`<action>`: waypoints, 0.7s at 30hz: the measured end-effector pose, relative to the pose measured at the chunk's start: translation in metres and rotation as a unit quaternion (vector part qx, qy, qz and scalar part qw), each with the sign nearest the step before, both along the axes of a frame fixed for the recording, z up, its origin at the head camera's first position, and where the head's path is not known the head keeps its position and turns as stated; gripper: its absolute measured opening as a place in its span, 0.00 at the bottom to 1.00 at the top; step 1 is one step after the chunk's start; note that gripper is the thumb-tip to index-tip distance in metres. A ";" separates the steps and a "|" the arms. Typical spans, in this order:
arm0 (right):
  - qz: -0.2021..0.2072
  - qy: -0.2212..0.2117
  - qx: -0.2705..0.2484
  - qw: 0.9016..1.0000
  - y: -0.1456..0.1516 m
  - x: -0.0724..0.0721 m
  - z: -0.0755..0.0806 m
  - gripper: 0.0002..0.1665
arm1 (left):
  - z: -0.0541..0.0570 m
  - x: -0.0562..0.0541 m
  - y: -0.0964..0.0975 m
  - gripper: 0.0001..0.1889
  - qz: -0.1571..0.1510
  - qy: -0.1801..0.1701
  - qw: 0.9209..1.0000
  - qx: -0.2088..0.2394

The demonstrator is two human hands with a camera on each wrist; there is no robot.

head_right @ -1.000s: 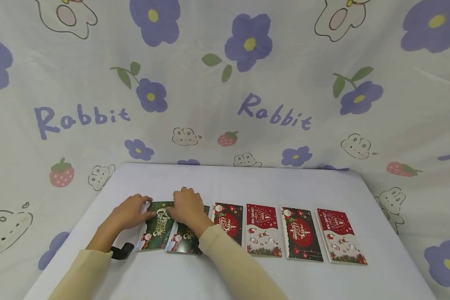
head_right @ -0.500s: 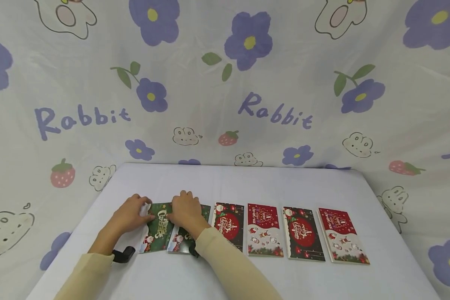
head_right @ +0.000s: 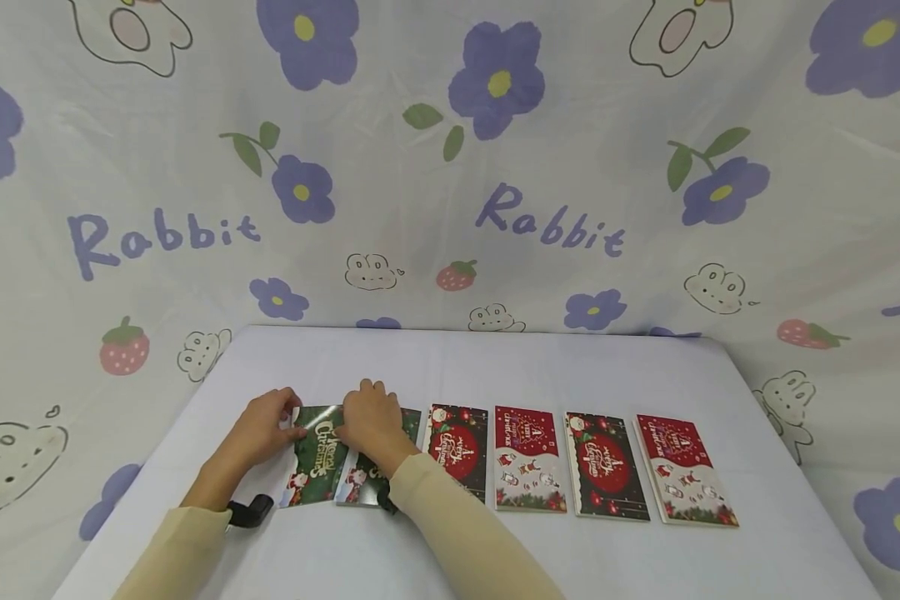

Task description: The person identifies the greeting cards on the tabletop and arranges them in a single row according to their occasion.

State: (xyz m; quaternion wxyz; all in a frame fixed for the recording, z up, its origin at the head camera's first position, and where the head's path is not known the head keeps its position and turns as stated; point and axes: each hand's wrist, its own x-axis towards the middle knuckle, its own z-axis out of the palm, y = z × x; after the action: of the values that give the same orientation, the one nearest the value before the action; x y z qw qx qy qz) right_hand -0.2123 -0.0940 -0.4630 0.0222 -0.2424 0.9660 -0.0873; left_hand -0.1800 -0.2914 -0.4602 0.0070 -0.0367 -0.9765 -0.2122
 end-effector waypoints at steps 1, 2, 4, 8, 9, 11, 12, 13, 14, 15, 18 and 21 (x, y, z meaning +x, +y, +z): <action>0.000 -0.002 -0.001 1.000 0.000 0.000 0.000 0.24 | -0.001 0.000 0.000 0.20 0.001 0.000 1.000 0.001; -0.001 -0.003 -0.001 1.000 0.000 -0.001 0.000 0.23 | -0.001 -0.001 0.000 0.20 0.002 0.002 1.000 0.002; -0.002 -0.006 -0.003 1.000 0.000 -0.001 -0.001 0.22 | -0.003 -0.002 0.000 0.20 0.004 0.006 1.000 0.005; -0.005 -0.010 -0.006 1.000 -0.001 -0.002 -0.001 0.22 | -0.004 -0.003 0.000 0.20 0.005 0.014 1.000 0.020; -0.006 -0.011 -0.007 1.000 -0.001 -0.002 -0.001 0.21 | -0.004 -0.003 0.001 0.20 0.005 0.014 1.000 0.025; -0.007 -0.012 -0.009 1.000 -0.001 -0.002 0.000 0.21 | -0.004 -0.003 0.001 0.20 0.006 0.014 0.999 0.038; -0.008 -0.012 -0.011 1.000 -0.001 -0.002 0.000 0.21 | -0.004 -0.003 0.002 0.20 0.009 0.013 0.999 0.043; -0.007 -0.013 -0.011 1.000 -0.001 -0.002 0.000 0.21 | -0.004 -0.002 0.002 0.20 0.010 0.015 0.999 0.047; -0.008 -0.013 -0.013 1.000 -0.001 -0.002 0.001 0.20 | -0.004 -0.002 0.002 0.20 0.010 0.017 0.998 0.052; -0.008 -0.013 -0.013 1.000 -0.001 -0.002 0.001 0.20 | -0.003 -0.002 0.002 0.20 0.009 0.019 0.998 0.055; -0.011 -0.014 -0.012 1.000 -0.002 -0.002 0.000 0.20 | -0.004 -0.002 0.002 0.20 0.004 0.028 0.998 0.062; -0.015 -0.022 -0.009 1.000 -0.004 -0.003 -0.002 0.19 | -0.006 -0.002 -0.001 0.22 -0.001 0.034 0.997 0.066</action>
State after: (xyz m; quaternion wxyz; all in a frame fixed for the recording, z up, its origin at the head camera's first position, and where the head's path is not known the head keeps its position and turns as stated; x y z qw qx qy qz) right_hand -0.2151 -0.0977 -0.4654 0.0395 -0.2263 0.9679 -0.1020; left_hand -0.1822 -0.2920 -0.4661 0.0421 -0.0438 -0.9596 -0.2748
